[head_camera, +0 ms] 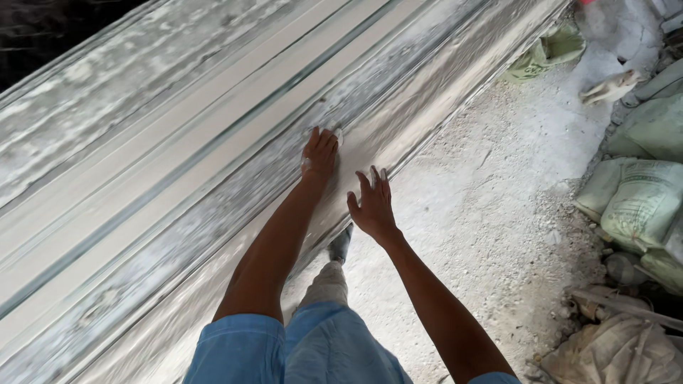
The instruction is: The person retrieves a bundle of white fiberglass strands from a bucket, then lays and smooths the strands across a long rectangular mold. They use a small trowel to press and spread the material along the mold surface, ensuring even coverage.
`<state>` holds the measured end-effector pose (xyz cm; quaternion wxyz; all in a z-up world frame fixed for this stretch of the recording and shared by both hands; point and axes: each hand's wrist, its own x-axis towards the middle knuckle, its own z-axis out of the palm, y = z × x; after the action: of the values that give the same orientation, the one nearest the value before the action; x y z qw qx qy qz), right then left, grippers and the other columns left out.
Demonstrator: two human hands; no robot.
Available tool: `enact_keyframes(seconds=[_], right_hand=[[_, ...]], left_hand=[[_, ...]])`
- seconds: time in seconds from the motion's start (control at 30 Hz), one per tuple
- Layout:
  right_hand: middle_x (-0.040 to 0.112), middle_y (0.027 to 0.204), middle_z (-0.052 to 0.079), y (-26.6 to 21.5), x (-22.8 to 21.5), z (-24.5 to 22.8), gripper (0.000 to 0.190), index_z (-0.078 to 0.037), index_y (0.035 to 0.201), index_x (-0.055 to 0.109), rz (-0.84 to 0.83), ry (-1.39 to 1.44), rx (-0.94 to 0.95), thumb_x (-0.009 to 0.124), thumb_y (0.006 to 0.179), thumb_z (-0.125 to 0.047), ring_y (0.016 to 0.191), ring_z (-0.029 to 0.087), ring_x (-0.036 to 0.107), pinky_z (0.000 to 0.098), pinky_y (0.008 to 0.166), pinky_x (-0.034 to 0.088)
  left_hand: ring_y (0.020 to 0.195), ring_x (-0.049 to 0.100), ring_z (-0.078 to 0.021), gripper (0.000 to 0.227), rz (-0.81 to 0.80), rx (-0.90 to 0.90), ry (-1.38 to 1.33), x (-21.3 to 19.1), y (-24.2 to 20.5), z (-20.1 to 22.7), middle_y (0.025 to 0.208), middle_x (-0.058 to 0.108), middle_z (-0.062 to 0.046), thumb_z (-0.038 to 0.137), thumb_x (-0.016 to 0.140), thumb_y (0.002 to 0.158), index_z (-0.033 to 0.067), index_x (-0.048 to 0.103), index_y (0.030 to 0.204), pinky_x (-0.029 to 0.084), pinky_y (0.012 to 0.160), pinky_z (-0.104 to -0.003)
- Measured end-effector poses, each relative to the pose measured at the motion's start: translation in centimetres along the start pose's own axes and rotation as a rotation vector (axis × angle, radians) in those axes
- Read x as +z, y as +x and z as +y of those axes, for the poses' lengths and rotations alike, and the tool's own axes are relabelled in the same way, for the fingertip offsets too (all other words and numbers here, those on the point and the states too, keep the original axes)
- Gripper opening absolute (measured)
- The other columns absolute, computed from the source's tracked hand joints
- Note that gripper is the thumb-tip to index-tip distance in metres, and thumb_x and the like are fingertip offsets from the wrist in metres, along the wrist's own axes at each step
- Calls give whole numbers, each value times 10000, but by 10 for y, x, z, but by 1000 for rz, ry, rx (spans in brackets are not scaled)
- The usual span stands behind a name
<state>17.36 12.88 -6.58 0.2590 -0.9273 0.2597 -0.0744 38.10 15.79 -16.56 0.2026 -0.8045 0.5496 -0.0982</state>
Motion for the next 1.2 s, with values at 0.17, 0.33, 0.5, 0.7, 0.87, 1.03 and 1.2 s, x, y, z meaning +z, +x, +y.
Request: enact_keyframes(seconds=[0.17,0.33,0.5,0.7,0.87,1.03,1.2], right_hand=[[295,1587,326,77,-58,81,574,-46,1492,442,31,5,-11,596,992,-284,1514,527,164,595,1223,203],[308,1577,320,142,-123,162,564,-39,1479,450,65,37,87,594,987,-277,1506,526,173,598,1214,195],[317,1563,324,214,-172,265,592,-12,1497,431,77,64,75,578,999,-296,1488,511,218,614,1221,181],[347,1564,333,302,-221,412,562,11,1484,446,121,8,-92,547,1034,-310,1487,498,281,592,1251,222],[349,1541,362,374,-283,513,539,40,1443,460,69,9,-177,534,1030,-298,1468,514,271,601,1198,243],[388,1547,323,443,-329,618,515,28,1462,451,148,62,-139,494,1062,-293,1463,474,317,603,1207,270],[379,1509,301,509,-367,707,516,6,1469,444,199,252,194,476,1042,-281,1393,459,331,583,1134,302]], left_hand=[[1510,221,-263,582,-116,37,-27,-56,126,23,1602,353,28,304,521,1006,155,403,1556,20,1224,-547],[1520,116,-292,740,-321,172,83,-116,241,40,1669,205,-4,285,565,958,141,247,1610,-16,1172,-560],[1547,175,-268,603,-200,107,20,-112,370,84,1664,288,29,283,474,1033,145,333,1602,6,1220,-562],[1537,279,-243,517,-56,-66,-129,-78,526,160,1630,410,6,235,469,1080,146,432,1588,29,1275,-542],[1510,253,-232,564,-123,-57,-34,-99,633,179,1602,384,35,293,477,1009,181,403,1556,63,1230,-528],[1556,222,-237,551,-151,-62,-40,-121,717,207,1657,346,39,296,471,1062,189,384,1596,42,1265,-517],[1550,122,-221,654,-242,-13,-24,-145,797,226,1693,195,57,290,477,1005,212,254,1615,-22,1234,-521]])
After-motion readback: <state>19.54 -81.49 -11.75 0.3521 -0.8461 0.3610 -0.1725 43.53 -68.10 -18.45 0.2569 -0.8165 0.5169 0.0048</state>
